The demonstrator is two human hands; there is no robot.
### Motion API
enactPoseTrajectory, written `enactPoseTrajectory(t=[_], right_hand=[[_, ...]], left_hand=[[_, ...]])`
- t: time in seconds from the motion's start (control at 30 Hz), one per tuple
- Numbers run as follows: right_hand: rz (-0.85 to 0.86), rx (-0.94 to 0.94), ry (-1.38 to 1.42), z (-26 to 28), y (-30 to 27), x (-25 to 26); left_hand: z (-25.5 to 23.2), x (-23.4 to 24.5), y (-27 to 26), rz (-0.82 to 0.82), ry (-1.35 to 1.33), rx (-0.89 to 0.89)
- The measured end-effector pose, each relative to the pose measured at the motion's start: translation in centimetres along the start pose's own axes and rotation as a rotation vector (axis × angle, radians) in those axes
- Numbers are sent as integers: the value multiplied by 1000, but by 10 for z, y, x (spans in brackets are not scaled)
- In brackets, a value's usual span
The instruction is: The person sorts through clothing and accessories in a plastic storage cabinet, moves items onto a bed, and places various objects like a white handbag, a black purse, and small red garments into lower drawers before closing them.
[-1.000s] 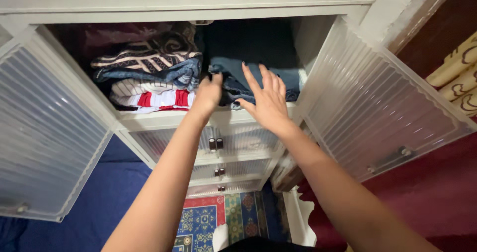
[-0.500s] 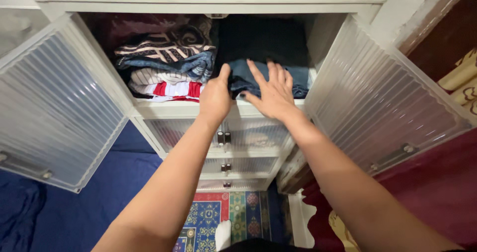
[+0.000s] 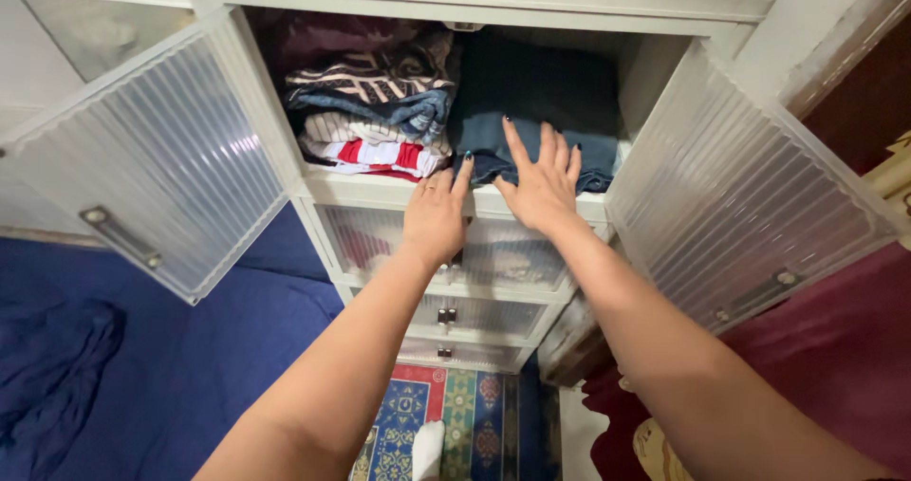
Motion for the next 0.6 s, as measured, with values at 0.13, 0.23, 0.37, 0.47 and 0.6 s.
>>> enactPoseTrajectory(t=[0.13, 0.23, 0.37, 0.47, 0.6], right_hand=[[-29, -9, -8, 0, -10, 1], [-128, 79, 0, 6, -34, 5], [-74, 158, -11, 8, -94, -8], [-68, 178, 55, 8, -120, -12], [-134, 124, 47, 11, -122, -6]], left_hand=[[1, -4, 1, 183, -35, 83], [-12, 7, -3, 179, -21, 74], [-27, 21, -11, 144, 4, -10], [-27, 19, -16, 158, 42, -33], [-31, 13, -14, 169, 104, -37]])
Point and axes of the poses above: each hand's wrist, its own y-axis towards the middle knuckle, its own x-axis out of the back of the hand, z = x × y, the point moved 10 cm from there along y, towards the middle knuckle, and after that the axes turned 11 degrees about z, right-handed, at the moved point
